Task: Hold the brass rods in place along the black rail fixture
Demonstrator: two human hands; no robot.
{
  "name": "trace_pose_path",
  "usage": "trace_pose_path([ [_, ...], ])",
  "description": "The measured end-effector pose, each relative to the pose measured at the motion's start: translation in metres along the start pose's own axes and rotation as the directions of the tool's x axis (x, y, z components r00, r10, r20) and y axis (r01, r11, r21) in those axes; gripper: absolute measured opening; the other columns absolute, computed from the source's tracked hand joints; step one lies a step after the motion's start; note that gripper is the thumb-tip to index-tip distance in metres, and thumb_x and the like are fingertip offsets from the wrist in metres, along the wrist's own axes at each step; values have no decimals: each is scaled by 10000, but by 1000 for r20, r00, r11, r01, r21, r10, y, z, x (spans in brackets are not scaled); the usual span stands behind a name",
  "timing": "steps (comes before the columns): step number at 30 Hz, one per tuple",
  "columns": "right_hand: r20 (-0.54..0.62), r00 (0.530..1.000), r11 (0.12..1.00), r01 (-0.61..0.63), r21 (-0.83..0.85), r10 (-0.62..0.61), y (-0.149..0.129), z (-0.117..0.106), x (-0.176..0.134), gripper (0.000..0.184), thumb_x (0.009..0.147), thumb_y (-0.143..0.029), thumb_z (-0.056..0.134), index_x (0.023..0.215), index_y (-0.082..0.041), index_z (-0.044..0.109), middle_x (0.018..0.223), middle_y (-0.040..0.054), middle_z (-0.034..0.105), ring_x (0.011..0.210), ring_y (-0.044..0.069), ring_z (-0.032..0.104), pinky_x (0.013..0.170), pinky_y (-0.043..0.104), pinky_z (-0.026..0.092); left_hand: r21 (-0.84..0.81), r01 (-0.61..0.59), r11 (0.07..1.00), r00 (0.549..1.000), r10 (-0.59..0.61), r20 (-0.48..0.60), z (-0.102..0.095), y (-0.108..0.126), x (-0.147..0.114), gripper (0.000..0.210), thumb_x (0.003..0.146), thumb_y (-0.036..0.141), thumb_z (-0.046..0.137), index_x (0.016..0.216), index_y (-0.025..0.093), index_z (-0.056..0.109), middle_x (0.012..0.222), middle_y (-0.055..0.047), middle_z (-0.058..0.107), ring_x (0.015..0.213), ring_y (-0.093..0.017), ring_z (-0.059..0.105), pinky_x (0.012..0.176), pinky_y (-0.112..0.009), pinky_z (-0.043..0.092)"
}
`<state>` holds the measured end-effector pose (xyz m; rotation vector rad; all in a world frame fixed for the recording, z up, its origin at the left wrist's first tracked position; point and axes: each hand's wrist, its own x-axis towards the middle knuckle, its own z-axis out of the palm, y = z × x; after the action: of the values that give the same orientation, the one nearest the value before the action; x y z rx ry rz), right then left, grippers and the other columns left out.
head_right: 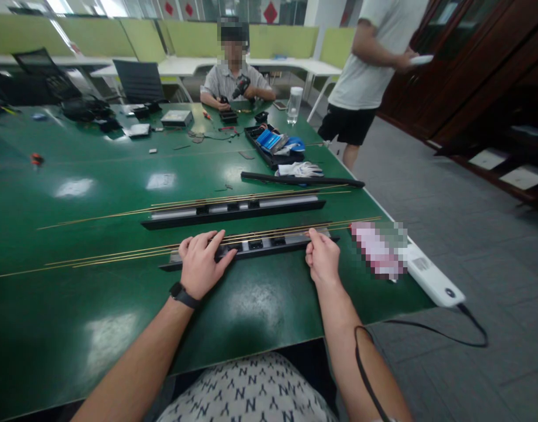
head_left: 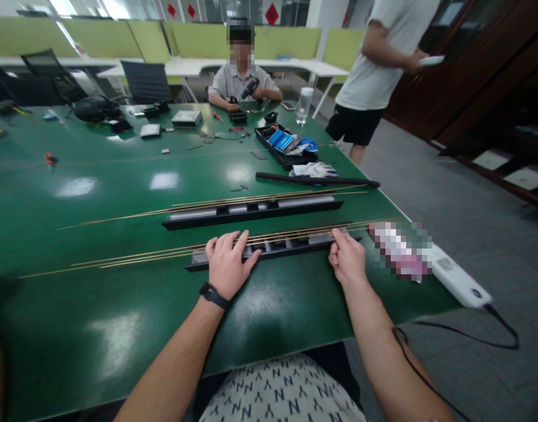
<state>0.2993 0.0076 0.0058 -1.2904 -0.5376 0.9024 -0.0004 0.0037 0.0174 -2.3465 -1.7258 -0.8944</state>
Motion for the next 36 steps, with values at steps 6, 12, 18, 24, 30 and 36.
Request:
trace_pose_path([
  [6,-50,999,1000,-7,16,8,-3,-2,1,387,731,-493,877,806,-166,684,453,-79,498,279,48,349,242,154,230,8,2,1000,1000,-2,4,0,0,0,473,970,519,643,1353,243,664,1321,-141,699,1248,-318,620,1117,-539,317],
  [12,-36,999,1000,-4,-17,3,-2,-1,0,418,752,-544,858,829,-172,684,448,-77,500,271,50,342,239,153,226,20,6,1000,1000,-7,7,1,1,0,470,977,523,631,1358,249,658,1321,-137,698,1250,-314,616,1123,-539,307],
  [18,6,1000,999,-5,-49,6,-1,-2,0,421,759,-557,855,830,-179,683,443,-70,502,266,51,342,243,152,219,1,16,1000,1000,-16,7,0,2,0,465,977,518,621,1364,265,663,1328,-131,697,1254,-324,613,1128,-547,302],
  [24,12,1000,998,-17,-66,18,-1,-3,0,421,740,-544,872,821,-173,691,442,-65,506,270,51,348,241,152,221,0,19,1000,1000,-19,17,0,2,0,477,975,526,620,1366,256,663,1333,-133,695,1257,-322,606,1130,-546,296],
  [30,3,1000,997,-22,-70,22,-3,-2,-1,413,731,-528,884,831,-166,711,439,-69,502,276,46,343,241,148,228,6,24,1000,999,-24,24,0,2,-1,479,976,539,612,1367,265,659,1332,-131,692,1259,-324,603,1126,-541,295],
  [36,10,1000,998,-29,-56,30,-3,-2,-2,396,731,-502,882,834,-168,697,446,-69,506,273,47,343,243,151,221,3,25,1000,1000,-25,12,1,2,-1,477,980,538,610,1363,259,661,1331,-135,693,1256,-321,605,1135,-542,289],
])
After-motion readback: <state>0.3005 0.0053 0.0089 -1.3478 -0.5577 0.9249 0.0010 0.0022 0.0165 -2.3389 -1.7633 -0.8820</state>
